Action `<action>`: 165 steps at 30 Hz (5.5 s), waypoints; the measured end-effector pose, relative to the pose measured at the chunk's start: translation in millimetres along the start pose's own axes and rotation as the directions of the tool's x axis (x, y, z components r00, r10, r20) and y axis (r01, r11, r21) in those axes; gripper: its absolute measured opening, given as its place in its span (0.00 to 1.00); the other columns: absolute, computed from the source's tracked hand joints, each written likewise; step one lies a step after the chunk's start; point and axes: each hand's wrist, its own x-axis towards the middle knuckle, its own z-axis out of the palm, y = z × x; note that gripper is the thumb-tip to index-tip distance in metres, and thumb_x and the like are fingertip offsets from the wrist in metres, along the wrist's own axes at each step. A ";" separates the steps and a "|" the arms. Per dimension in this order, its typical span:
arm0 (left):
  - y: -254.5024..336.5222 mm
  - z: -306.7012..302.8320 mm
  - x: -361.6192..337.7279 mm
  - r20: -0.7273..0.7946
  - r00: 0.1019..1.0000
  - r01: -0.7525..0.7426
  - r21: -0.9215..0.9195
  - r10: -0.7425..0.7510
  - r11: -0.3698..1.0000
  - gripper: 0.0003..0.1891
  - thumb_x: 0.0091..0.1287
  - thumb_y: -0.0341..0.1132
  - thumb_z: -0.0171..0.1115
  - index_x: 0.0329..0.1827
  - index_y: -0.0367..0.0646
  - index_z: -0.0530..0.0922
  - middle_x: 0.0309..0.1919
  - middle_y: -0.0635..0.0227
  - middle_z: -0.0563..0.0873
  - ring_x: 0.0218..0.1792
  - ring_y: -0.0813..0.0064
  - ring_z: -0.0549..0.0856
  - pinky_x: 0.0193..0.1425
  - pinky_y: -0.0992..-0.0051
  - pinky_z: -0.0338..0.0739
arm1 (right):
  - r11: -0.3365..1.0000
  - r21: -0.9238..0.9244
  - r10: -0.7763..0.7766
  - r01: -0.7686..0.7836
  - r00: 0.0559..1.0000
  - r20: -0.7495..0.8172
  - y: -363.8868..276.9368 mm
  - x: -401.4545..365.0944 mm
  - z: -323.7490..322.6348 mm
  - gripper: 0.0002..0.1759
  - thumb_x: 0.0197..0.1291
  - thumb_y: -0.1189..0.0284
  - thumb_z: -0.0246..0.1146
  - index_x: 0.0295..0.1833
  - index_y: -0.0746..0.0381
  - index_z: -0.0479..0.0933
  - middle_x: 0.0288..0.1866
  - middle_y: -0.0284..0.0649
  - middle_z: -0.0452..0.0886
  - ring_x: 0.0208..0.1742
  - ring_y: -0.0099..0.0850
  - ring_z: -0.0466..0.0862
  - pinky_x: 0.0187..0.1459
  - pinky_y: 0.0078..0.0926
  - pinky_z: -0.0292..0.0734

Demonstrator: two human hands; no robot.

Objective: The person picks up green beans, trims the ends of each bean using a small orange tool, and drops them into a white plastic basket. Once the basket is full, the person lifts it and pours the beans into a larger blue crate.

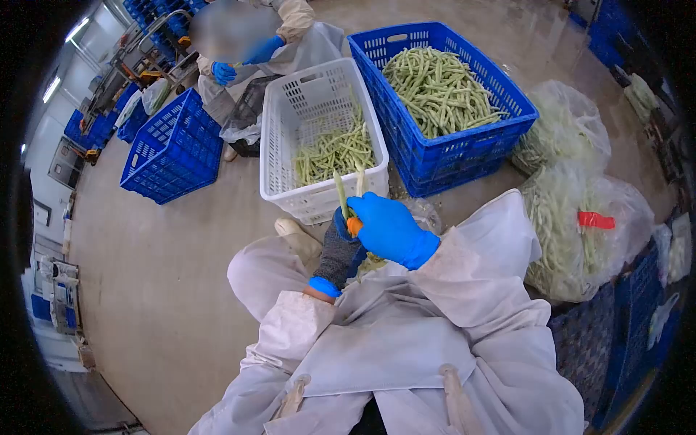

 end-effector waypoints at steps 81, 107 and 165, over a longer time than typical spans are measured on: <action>0.6 0.9 6.6 0.253 0.967 0.001 0.072 -0.019 0.997 0.31 0.56 0.41 0.64 0.62 0.39 0.66 0.48 0.48 0.80 0.51 0.50 0.79 0.54 0.61 0.72 | 0.871 -0.436 -0.386 0.225 0.864 -0.324 25.1 -21.5 7.3 0.11 0.45 0.77 0.62 0.39 0.63 0.78 0.40 0.41 0.76 0.42 0.41 0.76 0.41 0.36 0.72; 0.9 2.3 7.0 0.186 0.972 -0.126 -0.088 0.141 0.988 0.43 0.51 0.39 0.71 0.69 0.41 0.57 0.58 0.53 0.74 0.59 0.62 0.74 0.61 0.69 0.68 | 0.950 -0.191 -0.266 0.249 0.962 -0.069 18.4 -22.3 -9.4 0.13 0.51 0.78 0.60 0.45 0.60 0.76 0.35 0.42 0.73 0.39 0.41 0.76 0.37 0.36 0.72; -7.4 -19.5 3.4 0.261 0.945 -0.259 0.225 0.198 0.939 0.35 0.60 0.29 0.60 0.71 0.46 0.56 0.38 0.65 0.79 0.25 0.81 0.75 0.29 0.78 0.72 | 0.939 -0.146 -0.323 0.312 0.945 -0.054 19.8 -9.3 -72.0 0.24 0.49 0.81 0.55 0.56 0.67 0.70 0.40 0.45 0.73 0.40 0.43 0.77 0.39 0.35 0.74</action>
